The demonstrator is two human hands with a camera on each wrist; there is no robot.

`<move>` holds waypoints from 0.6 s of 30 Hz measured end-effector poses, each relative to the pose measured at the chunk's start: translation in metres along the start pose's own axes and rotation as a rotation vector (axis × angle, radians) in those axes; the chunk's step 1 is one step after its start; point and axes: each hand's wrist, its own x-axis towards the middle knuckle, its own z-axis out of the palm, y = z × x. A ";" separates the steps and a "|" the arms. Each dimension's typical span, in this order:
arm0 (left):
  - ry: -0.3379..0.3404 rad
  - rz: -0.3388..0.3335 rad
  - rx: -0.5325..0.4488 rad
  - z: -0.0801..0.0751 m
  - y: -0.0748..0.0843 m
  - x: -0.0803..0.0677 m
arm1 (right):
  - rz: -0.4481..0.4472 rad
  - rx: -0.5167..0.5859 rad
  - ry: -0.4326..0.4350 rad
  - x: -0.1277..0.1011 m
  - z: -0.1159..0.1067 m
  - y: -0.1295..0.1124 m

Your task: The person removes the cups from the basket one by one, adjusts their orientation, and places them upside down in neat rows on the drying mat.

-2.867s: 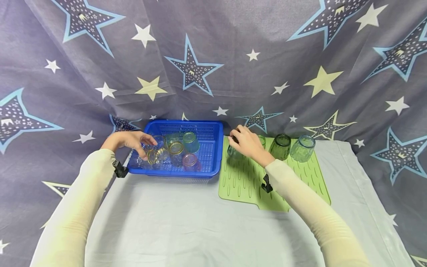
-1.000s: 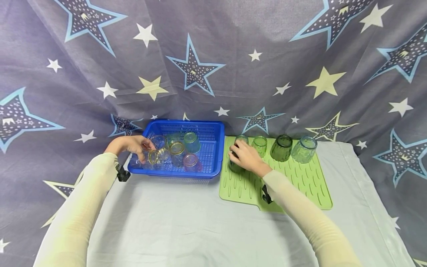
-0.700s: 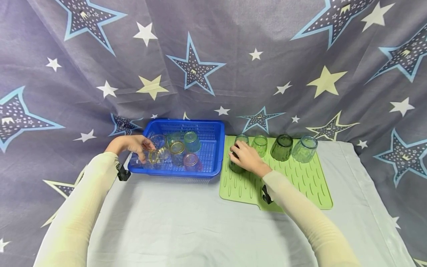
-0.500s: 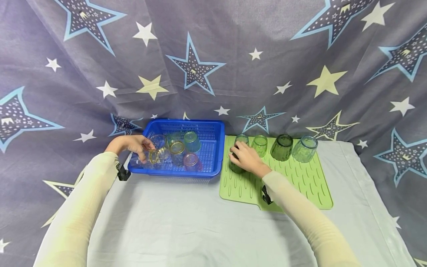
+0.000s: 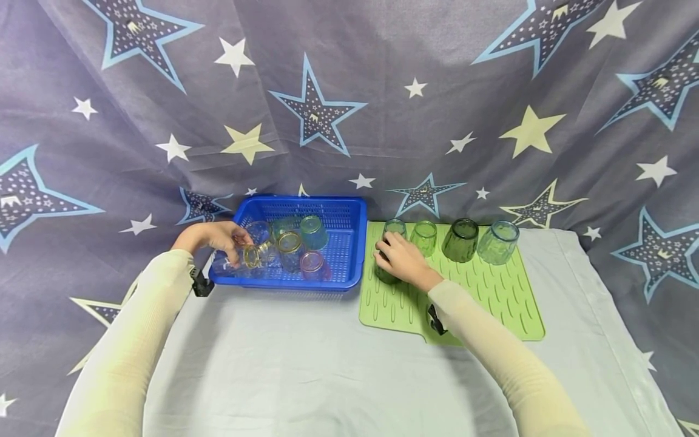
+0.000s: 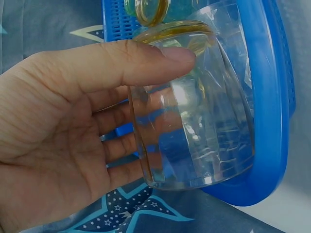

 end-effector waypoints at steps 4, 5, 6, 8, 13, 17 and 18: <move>0.015 0.002 -0.002 0.001 0.002 -0.001 | -0.002 -0.011 -0.017 -0.001 0.001 0.000; 0.020 0.006 -0.006 0.001 0.002 -0.002 | -0.001 -0.015 -0.023 -0.001 0.001 -0.001; 0.025 0.012 -0.009 0.001 0.003 -0.003 | 0.000 -0.019 -0.029 -0.001 0.001 -0.001; 0.034 0.028 -0.009 0.001 0.004 -0.004 | 0.008 -0.030 -0.045 0.000 0.000 -0.001; 0.052 0.030 -0.021 0.003 0.010 -0.005 | 0.025 -0.042 -0.080 0.000 -0.001 -0.003; 0.062 0.038 -0.010 0.004 0.017 -0.003 | 0.037 -0.040 -0.102 0.000 -0.002 -0.004; 0.066 0.043 -0.002 0.004 0.018 -0.002 | 0.040 -0.038 -0.107 0.000 -0.003 -0.004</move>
